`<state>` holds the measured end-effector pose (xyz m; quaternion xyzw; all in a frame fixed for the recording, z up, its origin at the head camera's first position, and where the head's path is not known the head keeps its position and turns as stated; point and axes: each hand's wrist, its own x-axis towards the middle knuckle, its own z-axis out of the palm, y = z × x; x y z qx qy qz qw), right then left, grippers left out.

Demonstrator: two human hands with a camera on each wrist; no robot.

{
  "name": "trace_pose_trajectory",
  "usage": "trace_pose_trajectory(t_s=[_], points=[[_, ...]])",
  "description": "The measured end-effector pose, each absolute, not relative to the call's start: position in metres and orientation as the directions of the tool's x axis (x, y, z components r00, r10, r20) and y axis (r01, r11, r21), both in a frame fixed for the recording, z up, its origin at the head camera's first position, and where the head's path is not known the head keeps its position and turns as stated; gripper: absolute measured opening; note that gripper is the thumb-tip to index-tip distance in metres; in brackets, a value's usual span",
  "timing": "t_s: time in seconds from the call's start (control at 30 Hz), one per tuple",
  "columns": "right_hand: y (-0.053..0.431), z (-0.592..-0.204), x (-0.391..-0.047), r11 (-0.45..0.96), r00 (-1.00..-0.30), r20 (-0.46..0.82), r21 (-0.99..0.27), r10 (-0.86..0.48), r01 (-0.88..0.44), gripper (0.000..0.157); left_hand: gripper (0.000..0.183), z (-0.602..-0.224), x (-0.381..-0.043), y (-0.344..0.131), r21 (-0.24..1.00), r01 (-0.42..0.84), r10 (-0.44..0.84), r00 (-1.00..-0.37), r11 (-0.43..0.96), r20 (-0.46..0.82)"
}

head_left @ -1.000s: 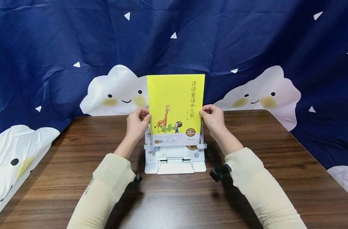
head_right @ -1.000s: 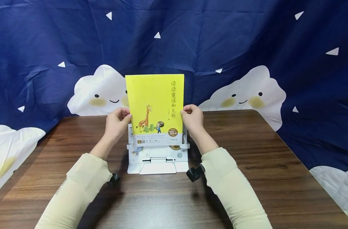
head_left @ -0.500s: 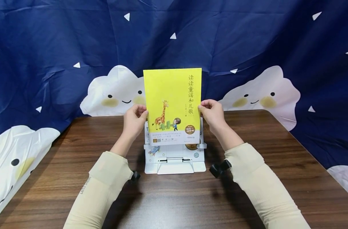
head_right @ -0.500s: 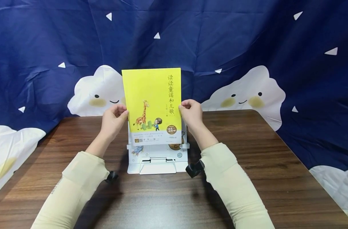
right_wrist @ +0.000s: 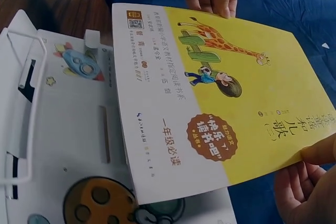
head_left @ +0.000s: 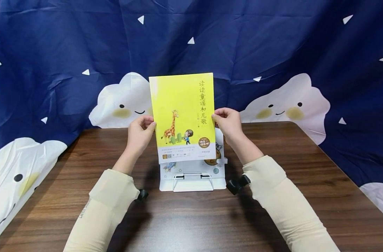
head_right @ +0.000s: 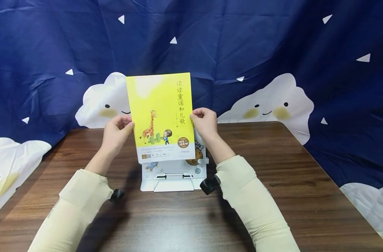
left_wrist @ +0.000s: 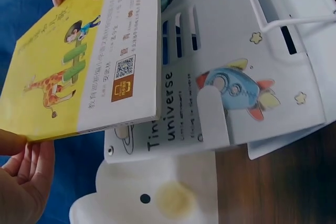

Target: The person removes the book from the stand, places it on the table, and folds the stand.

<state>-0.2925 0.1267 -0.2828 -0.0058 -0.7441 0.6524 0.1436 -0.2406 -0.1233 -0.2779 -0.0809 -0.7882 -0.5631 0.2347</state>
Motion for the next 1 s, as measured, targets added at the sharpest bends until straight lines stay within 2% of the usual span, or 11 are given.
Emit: trace_pose_trajectory(t_s=[0.33,0.53,0.8,1.0], points=[[0.106,-0.274,-0.268,0.138,-0.971,0.155,-0.982,0.184,-0.130,0.012,0.011,-0.286,-0.232,-0.136,0.878,0.386,-0.149,-0.887,0.281,0.438],[0.100,-0.295,-0.281,0.072,-0.968,0.207,-0.977,0.141,-0.199,0.009,0.011,-0.292,-0.224,-0.148,0.885,0.396,-0.161,-0.884,0.244,0.440],[0.073,-0.276,-0.247,0.139,-0.974,0.168,-0.979,0.154,-0.147,0.012,0.013,-0.296,-0.212,-0.166,0.901,0.374,-0.190,-0.889,0.221,0.416],[0.060,-0.293,-0.251,0.116,-0.972,0.177,-0.980,0.156,-0.160,0.010,0.014,-0.300,-0.207,-0.179,0.909,0.340,-0.215,-0.895,0.242,0.392]])
